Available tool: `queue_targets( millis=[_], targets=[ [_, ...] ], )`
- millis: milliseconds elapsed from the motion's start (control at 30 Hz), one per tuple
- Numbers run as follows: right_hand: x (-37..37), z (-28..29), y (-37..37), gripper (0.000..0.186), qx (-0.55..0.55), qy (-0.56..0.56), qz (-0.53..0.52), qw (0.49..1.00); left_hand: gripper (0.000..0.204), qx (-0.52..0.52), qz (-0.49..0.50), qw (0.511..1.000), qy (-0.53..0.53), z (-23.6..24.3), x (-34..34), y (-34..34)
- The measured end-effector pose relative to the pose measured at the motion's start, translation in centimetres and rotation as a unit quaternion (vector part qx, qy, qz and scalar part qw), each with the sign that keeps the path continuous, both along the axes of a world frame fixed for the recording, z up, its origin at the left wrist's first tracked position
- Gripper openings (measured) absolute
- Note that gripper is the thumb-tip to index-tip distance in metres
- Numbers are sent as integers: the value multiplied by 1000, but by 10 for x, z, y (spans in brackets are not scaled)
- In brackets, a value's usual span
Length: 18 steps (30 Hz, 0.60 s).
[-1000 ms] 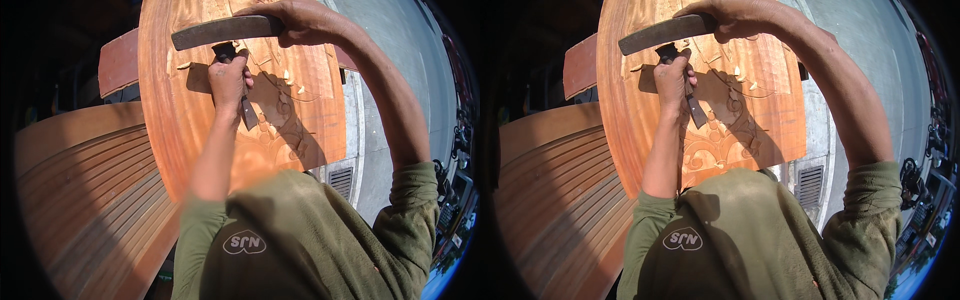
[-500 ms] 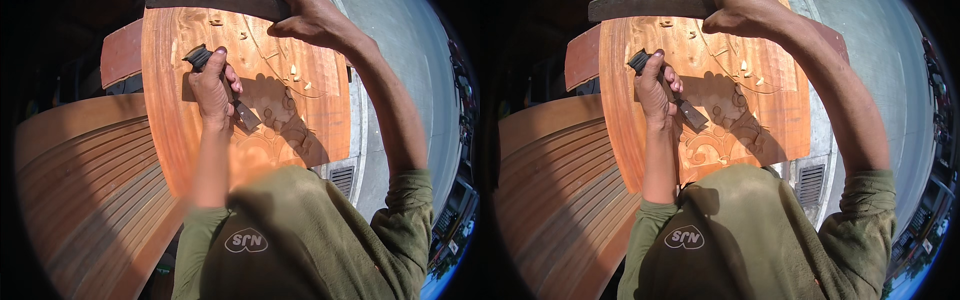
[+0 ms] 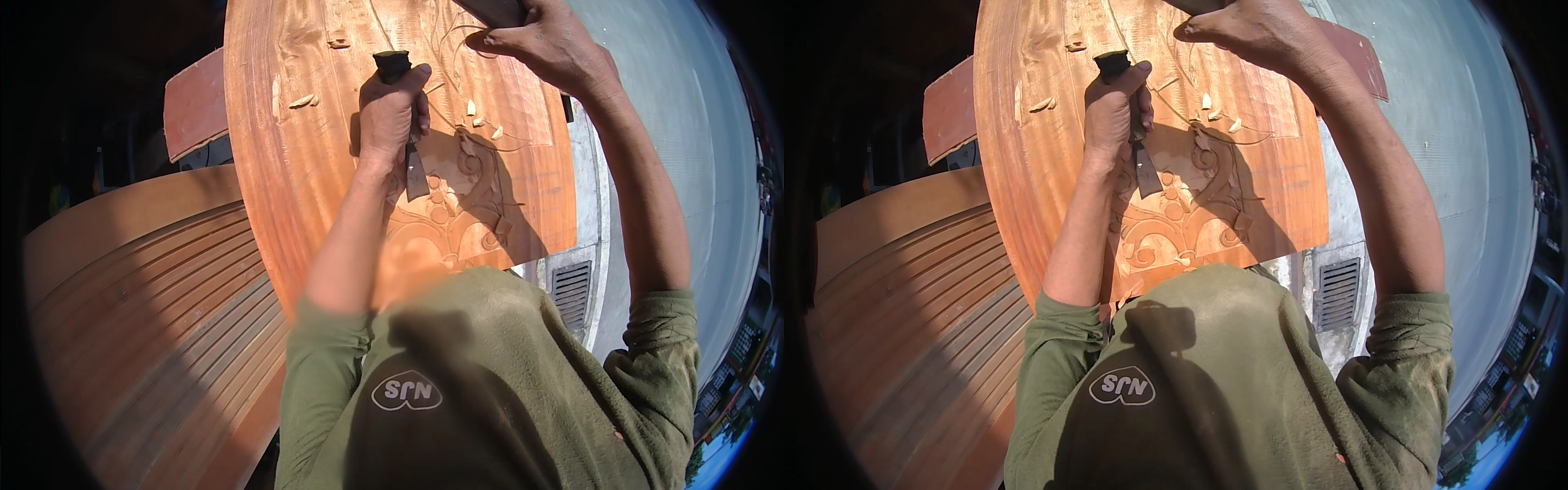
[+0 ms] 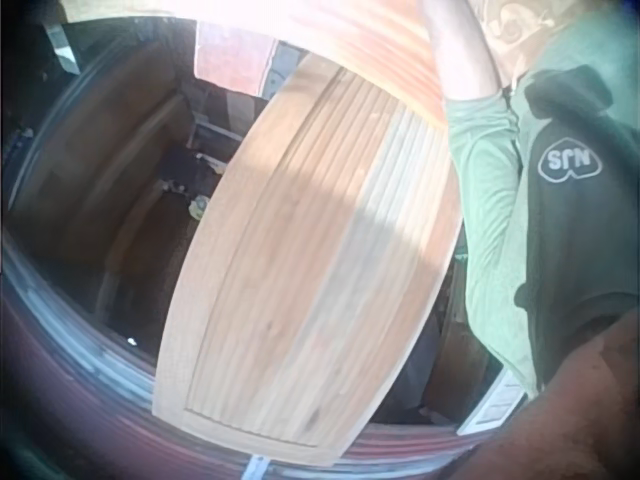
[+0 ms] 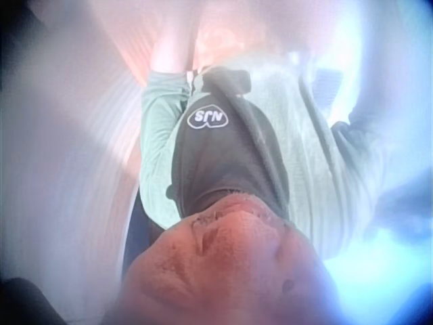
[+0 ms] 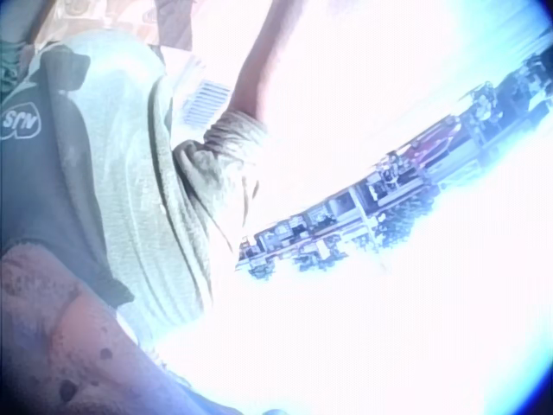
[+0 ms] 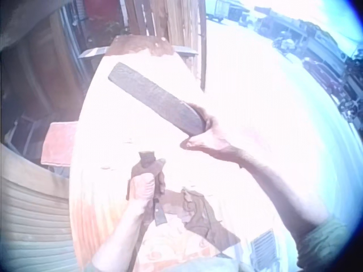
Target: The person carves decorative floral patterns into a wooden board using a chisel and a wooden mallet. They tap the chisel with the mallet to remove small shavings of wood along the pre-drawn lines.
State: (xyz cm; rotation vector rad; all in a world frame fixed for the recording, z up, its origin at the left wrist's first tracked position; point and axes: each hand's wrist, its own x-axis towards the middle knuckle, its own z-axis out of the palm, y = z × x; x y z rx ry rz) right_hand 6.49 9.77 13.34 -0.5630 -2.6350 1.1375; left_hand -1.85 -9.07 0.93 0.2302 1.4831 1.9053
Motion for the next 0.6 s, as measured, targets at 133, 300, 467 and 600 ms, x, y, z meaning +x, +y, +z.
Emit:
queue_targets(
  millis=[133, 300, 467, 600],
  targets=[
    [20, -36, 20, 77, 79, -80, -51, 992, 25, -20, -29, 999, 16, -2, 5, 5],
    [37, -45, 53, 85, 183, -85, 94, 975, 24, 12, -49, 999, 19, -1, 12, 6],
    [15, -25, 35, 83, 66, -182, -67, 979, 24, -4, -31, 999, -6, -3, 5, 10],
    [33, -69, 53, 88, 123, -30, 174, 977, 22, -17, -97, 995, -2, -13, 2, 11]
  ],
)
